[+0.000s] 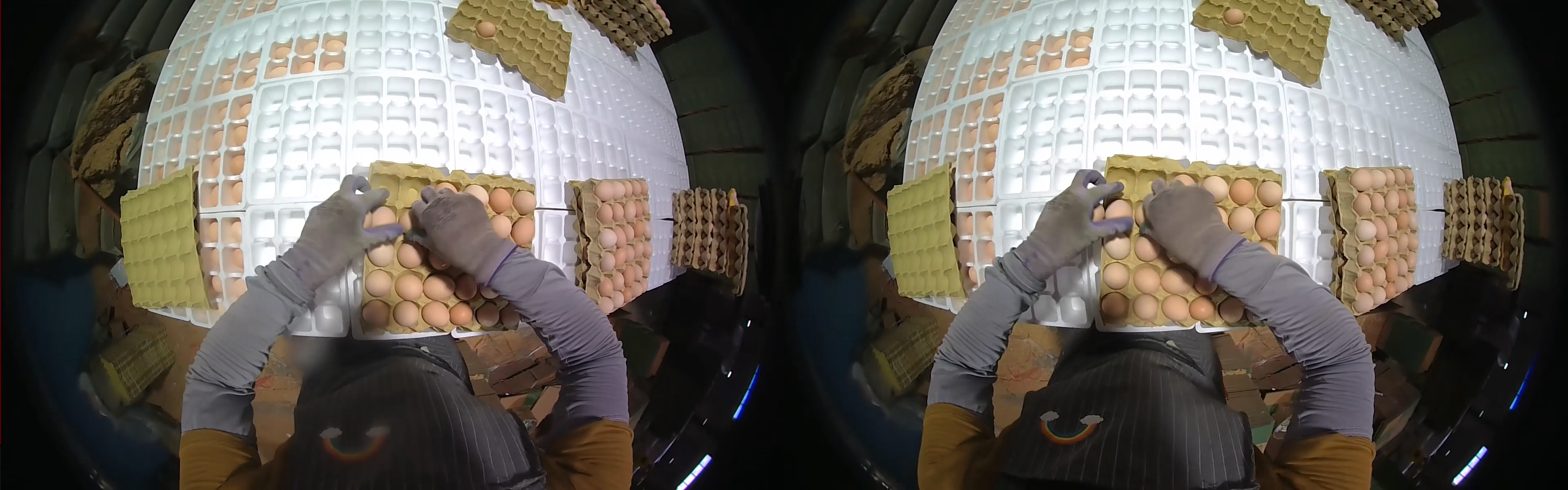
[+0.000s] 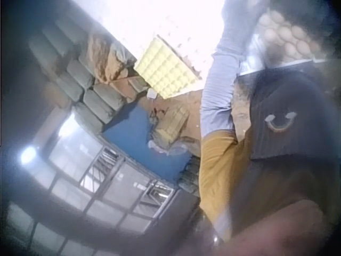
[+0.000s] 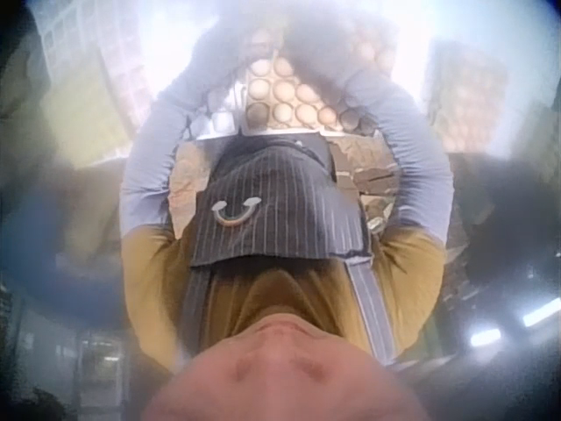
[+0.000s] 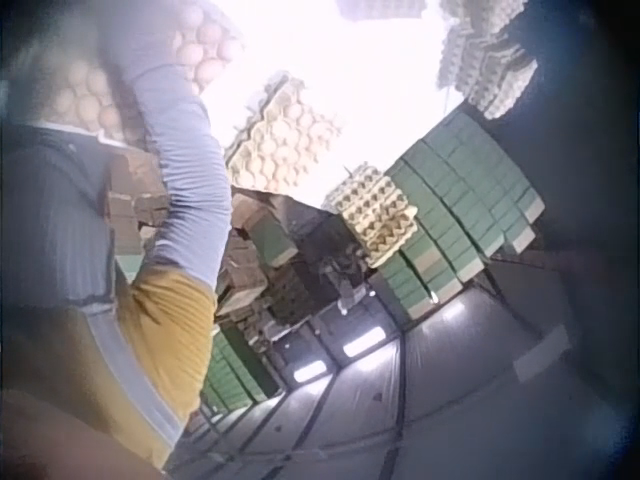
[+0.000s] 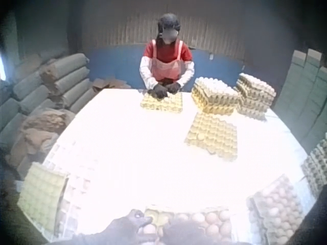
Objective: The person handles a tray of eggs, transfers them onto a larger white tray on a table, and then uses a pusher tool to clear debris from the floor area. They continue by picking up more egg trays and transferring individual eggs to the large tray on the workbench.
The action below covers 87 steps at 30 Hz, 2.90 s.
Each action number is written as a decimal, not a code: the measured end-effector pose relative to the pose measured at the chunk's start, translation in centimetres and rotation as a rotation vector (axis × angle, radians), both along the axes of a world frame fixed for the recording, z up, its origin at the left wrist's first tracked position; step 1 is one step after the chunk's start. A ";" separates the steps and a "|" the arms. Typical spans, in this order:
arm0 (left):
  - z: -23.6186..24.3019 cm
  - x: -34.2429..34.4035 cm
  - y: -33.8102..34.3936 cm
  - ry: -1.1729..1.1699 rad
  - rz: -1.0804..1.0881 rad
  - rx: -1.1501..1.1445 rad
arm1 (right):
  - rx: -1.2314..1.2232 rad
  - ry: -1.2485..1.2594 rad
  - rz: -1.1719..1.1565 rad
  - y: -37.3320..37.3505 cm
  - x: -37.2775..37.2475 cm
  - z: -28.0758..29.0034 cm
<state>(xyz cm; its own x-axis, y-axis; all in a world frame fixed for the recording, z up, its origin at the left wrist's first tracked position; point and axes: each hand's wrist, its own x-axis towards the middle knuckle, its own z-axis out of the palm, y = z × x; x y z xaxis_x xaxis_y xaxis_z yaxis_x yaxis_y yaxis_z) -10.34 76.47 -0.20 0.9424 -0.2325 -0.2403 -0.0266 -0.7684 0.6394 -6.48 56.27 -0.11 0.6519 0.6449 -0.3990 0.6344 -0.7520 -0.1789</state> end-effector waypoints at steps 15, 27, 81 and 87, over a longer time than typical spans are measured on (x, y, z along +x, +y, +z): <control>-0.7 -1.7 -0.8 -0.023 -0.041 0.150 | 0.142 -0.354 0.143 -0.6 -5.2 -2.0; 0.6 -1.0 0.5 0.461 0.442 -0.551 | 1.568 1.497 -0.872 -9.2 -6.9 2.9; -11.7 12.9 12.2 -0.553 0.285 0.004 | 1.151 0.110 -0.543 16.4 11.5 -5.1; -7.9 9.2 10.8 -0.627 0.313 -0.073 | 1.179 0.158 -0.819 1.2 2.3 1.1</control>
